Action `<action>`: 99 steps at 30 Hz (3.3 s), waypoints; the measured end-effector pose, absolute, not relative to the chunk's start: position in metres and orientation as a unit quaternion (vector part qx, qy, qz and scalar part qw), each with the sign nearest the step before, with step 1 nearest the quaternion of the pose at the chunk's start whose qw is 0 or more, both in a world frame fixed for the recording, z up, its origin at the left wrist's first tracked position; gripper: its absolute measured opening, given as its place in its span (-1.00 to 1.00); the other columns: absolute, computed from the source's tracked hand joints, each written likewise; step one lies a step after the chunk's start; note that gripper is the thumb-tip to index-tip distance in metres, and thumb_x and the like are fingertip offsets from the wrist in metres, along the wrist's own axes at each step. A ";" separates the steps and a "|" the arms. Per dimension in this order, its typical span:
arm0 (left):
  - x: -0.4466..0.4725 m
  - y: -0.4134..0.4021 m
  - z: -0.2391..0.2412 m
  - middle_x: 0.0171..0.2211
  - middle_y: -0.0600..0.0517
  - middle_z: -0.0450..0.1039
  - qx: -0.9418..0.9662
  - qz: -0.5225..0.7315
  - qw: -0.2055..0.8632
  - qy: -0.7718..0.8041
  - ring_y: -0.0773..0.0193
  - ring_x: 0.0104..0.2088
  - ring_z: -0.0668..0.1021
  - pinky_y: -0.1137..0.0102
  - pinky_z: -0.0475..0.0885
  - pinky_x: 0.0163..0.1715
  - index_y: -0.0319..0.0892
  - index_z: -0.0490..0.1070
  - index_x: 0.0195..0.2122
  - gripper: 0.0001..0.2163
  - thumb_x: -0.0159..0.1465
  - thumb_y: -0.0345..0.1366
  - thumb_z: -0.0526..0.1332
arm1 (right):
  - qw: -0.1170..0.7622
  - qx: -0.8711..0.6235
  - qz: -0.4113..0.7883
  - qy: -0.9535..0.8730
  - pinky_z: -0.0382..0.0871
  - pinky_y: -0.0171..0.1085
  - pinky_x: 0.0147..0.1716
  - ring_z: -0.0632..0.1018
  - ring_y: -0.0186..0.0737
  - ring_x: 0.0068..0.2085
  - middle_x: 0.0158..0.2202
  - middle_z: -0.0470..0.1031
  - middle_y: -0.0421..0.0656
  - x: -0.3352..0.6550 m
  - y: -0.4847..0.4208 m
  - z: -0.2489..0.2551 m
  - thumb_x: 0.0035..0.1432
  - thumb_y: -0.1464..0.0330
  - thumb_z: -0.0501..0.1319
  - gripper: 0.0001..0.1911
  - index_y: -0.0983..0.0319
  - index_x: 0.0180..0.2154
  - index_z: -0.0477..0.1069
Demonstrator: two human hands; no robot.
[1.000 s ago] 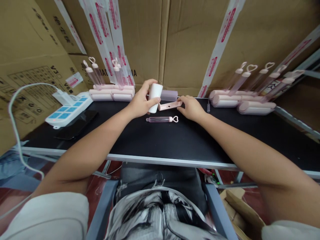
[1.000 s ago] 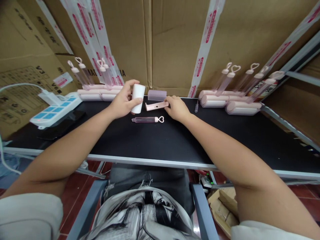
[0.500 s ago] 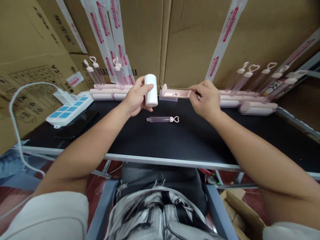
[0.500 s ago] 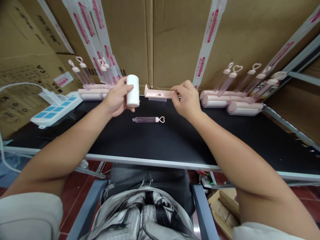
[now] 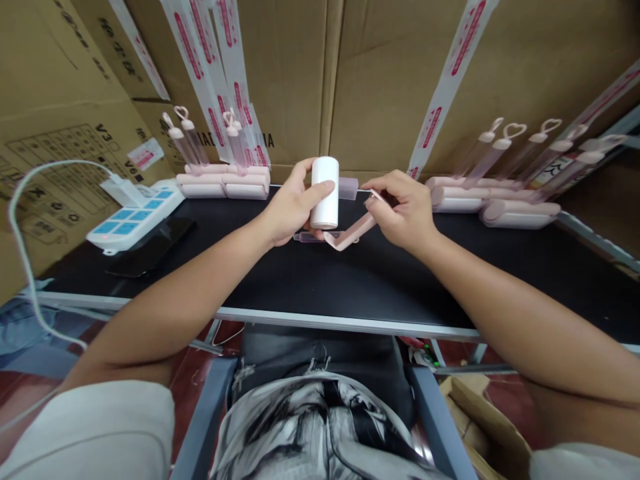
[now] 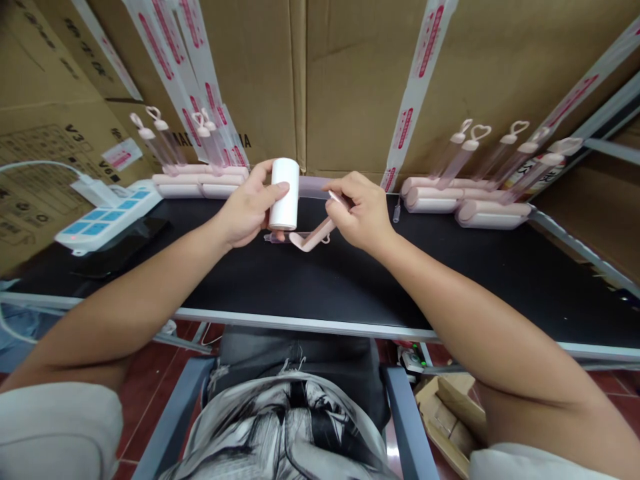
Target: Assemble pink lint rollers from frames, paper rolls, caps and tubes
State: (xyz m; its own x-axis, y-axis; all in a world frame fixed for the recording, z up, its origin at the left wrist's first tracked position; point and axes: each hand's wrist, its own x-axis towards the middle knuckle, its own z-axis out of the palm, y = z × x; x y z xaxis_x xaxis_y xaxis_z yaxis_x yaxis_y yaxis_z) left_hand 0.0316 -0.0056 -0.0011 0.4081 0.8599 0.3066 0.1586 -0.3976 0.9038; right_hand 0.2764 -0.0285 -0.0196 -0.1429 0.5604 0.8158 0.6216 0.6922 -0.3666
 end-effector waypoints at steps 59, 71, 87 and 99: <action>0.021 0.011 -0.011 0.32 -0.15 0.49 0.846 0.328 0.352 0.231 -0.12 0.26 0.58 0.03 0.53 0.25 0.07 -0.13 0.65 -0.01 0.32 0.07 0.38 | 0.483 -0.401 0.570 -0.530 0.71 -0.35 -0.38 0.75 -0.22 -0.40 -0.36 0.69 -0.12 0.252 -0.049 -0.010 0.43 0.13 0.40 -0.67 0.18 -0.15 0.35; 0.024 -0.002 -0.008 0.04 -0.07 0.58 0.727 0.280 0.551 0.299 0.17 -0.33 0.67 0.20 0.68 -0.29 0.19 -0.14 0.58 -0.08 0.35 0.08 0.40 | 0.459 -0.408 0.658 -0.436 0.67 -0.37 -0.51 0.73 -0.21 -0.49 -0.38 0.71 -0.08 0.243 -0.058 0.006 0.59 0.32 0.10 -0.79 0.23 -0.15 0.42; 0.010 0.003 0.000 -0.02 -0.08 0.62 0.785 0.236 0.512 0.256 0.14 -0.35 0.68 0.13 0.71 -0.22 0.17 -0.08 0.58 -0.10 0.35 0.18 0.37 | 0.457 -0.368 0.668 -0.458 0.70 -0.35 -0.48 0.73 -0.19 -0.46 -0.32 0.74 -0.02 0.240 -0.059 -0.006 0.46 0.00 0.31 -0.59 0.24 -0.14 0.51; 0.005 0.009 -0.002 0.26 -0.24 0.55 0.868 0.223 0.395 0.200 -0.04 0.17 0.64 0.15 0.55 0.18 -0.09 0.12 0.54 -0.09 0.26 0.04 0.48 | 0.385 -0.361 0.662 -0.532 0.76 -0.24 -0.34 0.81 -0.05 -0.27 -0.24 0.77 -0.02 0.251 -0.055 -0.011 0.10 -0.04 0.58 -0.43 0.19 -0.15 0.43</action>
